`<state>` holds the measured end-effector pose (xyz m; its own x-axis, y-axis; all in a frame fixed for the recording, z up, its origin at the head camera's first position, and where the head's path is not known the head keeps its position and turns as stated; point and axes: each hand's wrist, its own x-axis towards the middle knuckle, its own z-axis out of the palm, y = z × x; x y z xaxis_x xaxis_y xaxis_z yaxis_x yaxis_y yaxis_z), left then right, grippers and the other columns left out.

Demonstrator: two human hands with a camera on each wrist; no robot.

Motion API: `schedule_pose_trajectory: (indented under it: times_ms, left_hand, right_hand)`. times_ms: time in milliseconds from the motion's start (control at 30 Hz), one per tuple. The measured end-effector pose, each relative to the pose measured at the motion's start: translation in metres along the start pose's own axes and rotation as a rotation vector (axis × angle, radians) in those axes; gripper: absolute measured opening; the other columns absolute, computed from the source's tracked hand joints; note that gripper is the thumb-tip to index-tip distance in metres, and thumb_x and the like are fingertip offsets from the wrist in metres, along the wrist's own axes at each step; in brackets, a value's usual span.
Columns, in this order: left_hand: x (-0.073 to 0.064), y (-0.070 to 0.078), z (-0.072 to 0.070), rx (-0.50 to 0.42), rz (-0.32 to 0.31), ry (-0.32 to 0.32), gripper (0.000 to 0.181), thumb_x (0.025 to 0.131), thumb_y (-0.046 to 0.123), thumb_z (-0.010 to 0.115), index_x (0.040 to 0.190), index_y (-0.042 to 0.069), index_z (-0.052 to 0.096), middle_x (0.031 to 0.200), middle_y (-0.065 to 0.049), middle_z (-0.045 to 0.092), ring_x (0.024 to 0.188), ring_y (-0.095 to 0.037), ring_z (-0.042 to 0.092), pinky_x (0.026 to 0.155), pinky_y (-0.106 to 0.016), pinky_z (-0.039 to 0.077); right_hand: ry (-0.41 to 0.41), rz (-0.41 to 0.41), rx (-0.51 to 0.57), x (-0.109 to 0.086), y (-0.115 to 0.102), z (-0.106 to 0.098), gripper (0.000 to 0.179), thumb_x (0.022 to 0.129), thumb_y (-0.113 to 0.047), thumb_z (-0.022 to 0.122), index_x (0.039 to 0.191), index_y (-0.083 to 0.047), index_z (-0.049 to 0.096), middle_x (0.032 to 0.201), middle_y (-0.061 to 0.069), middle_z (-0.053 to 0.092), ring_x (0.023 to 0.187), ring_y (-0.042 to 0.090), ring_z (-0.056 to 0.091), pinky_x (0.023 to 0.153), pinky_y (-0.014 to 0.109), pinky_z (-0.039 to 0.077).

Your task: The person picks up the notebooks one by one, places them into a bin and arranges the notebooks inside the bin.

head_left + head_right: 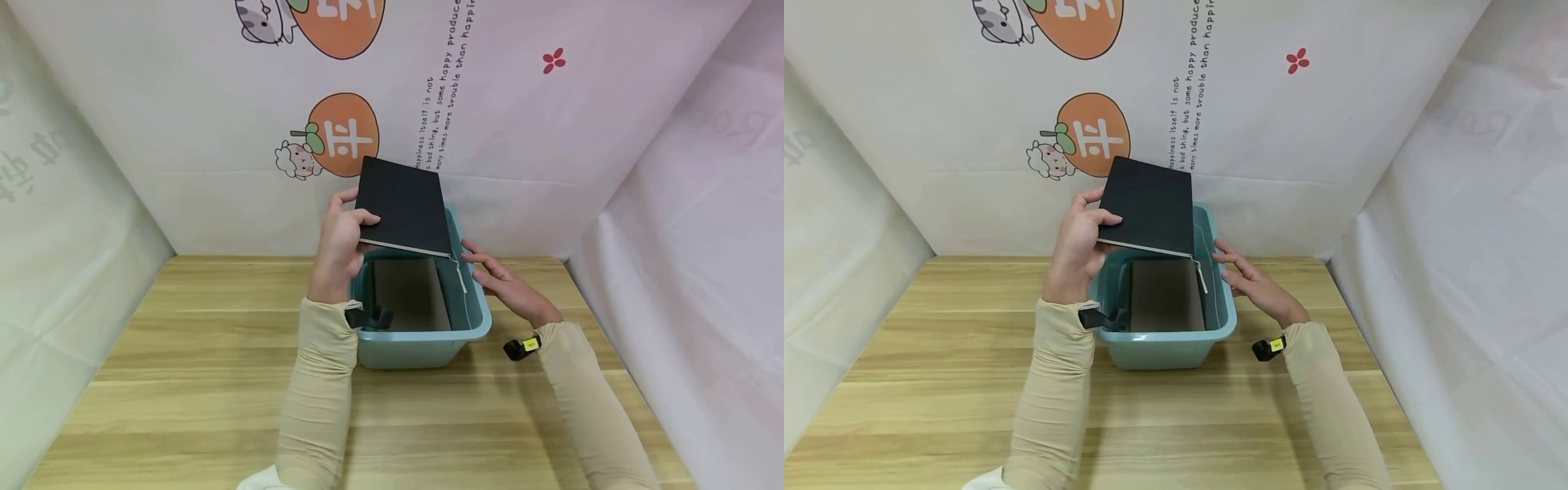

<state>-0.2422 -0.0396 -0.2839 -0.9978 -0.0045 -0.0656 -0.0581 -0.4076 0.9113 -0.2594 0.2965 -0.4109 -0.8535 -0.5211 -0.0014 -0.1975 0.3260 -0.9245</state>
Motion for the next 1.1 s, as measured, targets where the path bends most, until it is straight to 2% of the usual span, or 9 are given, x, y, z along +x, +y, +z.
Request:
schedule_pose_trajectory:
  times_ms: [133,233,433,567,667,833,1100]
  left_hand:
    - [0.001,-0.004,0.002,0.038,-0.020,0.004,0.057,0.094,-0.007,0.051,0.146,0.015,0.040,0.136,-0.020,0.057,0.087,-0.022,0.073,0.060,-0.032,0.062]
    - [0.001,-0.008,0.003,0.058,-0.037,-0.007,0.058,0.093,-0.007,0.051,0.146,0.015,0.039,0.135,-0.021,0.055,0.083,-0.021,0.072,0.061,-0.032,0.061]
    - [0.002,-0.012,0.004,0.083,-0.080,-0.026,0.060,0.093,-0.005,0.050,0.148,0.014,0.035,0.138,-0.021,0.053,0.097,-0.029,0.070,0.068,-0.035,0.061]
    - [0.001,-0.014,0.007,0.130,-0.094,-0.046,0.061,0.093,-0.005,0.049,0.149,0.014,0.032,0.138,-0.023,0.053,0.105,-0.034,0.070,0.081,-0.047,0.062]
    - [0.001,-0.016,0.009,0.152,-0.101,-0.064,0.060,0.094,-0.003,0.049,0.149,0.013,0.031,0.141,-0.023,0.051,0.110,-0.037,0.069,0.094,-0.055,0.058]
    - [0.002,-0.019,0.011,0.152,-0.127,-0.084,0.060,0.095,-0.002,0.049,0.150,0.013,0.028,0.144,-0.023,0.047,0.116,-0.039,0.066,0.098,-0.058,0.055]
    - [0.002,-0.023,0.015,0.176,-0.157,-0.075,0.063,0.096,-0.001,0.047,0.152,0.014,0.023,0.147,-0.022,0.043,0.122,-0.040,0.063,0.100,-0.058,0.054]
  right_hand:
    - [-0.002,0.004,0.002,0.000,0.000,0.000,0.045,0.112,-0.035,0.039,0.156,-0.030,0.037,0.169,-0.028,0.004,0.161,0.026,0.004,0.117,0.074,0.024]
    - [-0.001,0.011,0.000,0.001,0.001,0.000,0.044,0.112,-0.036,0.039,0.156,-0.032,0.037,0.169,-0.029,0.004,0.161,0.025,0.003,0.117,0.074,0.023]
    - [-0.002,0.012,0.008,0.001,0.000,0.000,0.044,0.111,-0.036,0.040,0.155,-0.031,0.037,0.169,-0.028,0.004,0.161,0.023,0.006,0.117,0.072,0.025]
    - [-0.001,0.015,0.011,0.001,-0.001,0.001,0.045,0.111,-0.036,0.040,0.156,-0.030,0.038,0.169,-0.028,0.004,0.161,0.022,0.005,0.118,0.071,0.025]
    - [0.000,0.015,0.011,0.001,-0.001,0.000,0.046,0.111,-0.035,0.040,0.156,-0.029,0.037,0.170,-0.027,0.003,0.162,0.024,0.003,0.119,0.072,0.023]
    - [0.000,-0.001,0.015,0.002,0.000,0.000,0.046,0.112,-0.032,0.039,0.157,-0.025,0.036,0.171,-0.024,0.003,0.162,0.026,0.003,0.117,0.069,0.028]
    - [0.003,-0.002,0.009,0.001,0.000,-0.001,0.047,0.112,-0.031,0.038,0.158,-0.024,0.035,0.171,-0.023,0.002,0.162,0.025,0.007,0.115,0.056,0.036]
